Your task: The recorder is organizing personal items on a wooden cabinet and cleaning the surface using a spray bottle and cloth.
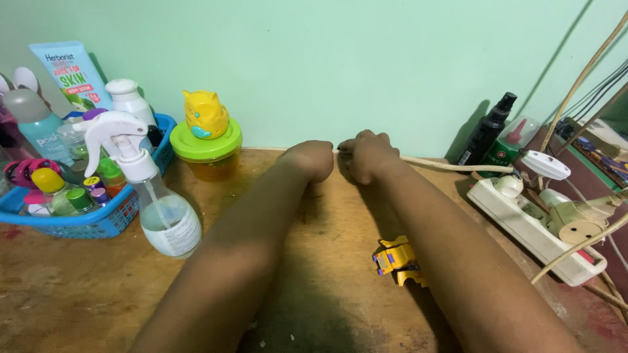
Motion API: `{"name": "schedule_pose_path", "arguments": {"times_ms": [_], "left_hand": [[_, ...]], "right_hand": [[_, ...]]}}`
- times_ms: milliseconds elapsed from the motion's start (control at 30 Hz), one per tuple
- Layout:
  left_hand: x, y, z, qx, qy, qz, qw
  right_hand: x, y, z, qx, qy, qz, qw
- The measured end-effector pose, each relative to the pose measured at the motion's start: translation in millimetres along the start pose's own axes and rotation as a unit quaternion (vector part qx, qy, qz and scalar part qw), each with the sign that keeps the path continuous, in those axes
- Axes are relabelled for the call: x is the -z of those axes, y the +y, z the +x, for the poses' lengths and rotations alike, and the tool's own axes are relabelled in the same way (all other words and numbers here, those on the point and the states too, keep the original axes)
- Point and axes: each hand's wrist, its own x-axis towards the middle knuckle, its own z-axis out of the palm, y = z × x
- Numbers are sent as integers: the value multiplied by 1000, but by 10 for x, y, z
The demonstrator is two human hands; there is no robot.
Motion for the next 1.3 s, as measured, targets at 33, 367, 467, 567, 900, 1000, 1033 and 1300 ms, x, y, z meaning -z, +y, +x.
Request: {"name": "schedule_pose_path", "arguments": {"times_ms": [33,367,467,567,900,1000,1033,1300], "left_hand": [[-31,-17,118,0,2,0,1000],[3,9,227,-13,3,-97,995],[-170,-103,535,-11,12,-107,994],[-88,-97,458,-18,-10,-125,992],[-135,-194,511,6,-98,-469,878],[-34,-120,291,18,-94,-502,860],[-53,-146,343,19,-92,-502,860],[-160,-180,435,22,-78,-537,840]], "right_hand": [[20,-15,-16,0,2,-1,1000],[12,51,16,3,-28,2,1000],[-12,43,32,0,-38,-17,999],[25,28,-45,-1,-36,2,999],[-340,201,541,73,-17,115,991],[-234,108,436,52,-37,213,975],[-242,112,472,53,-37,213,975],[-296,151,545,14,-61,342,938]]}}
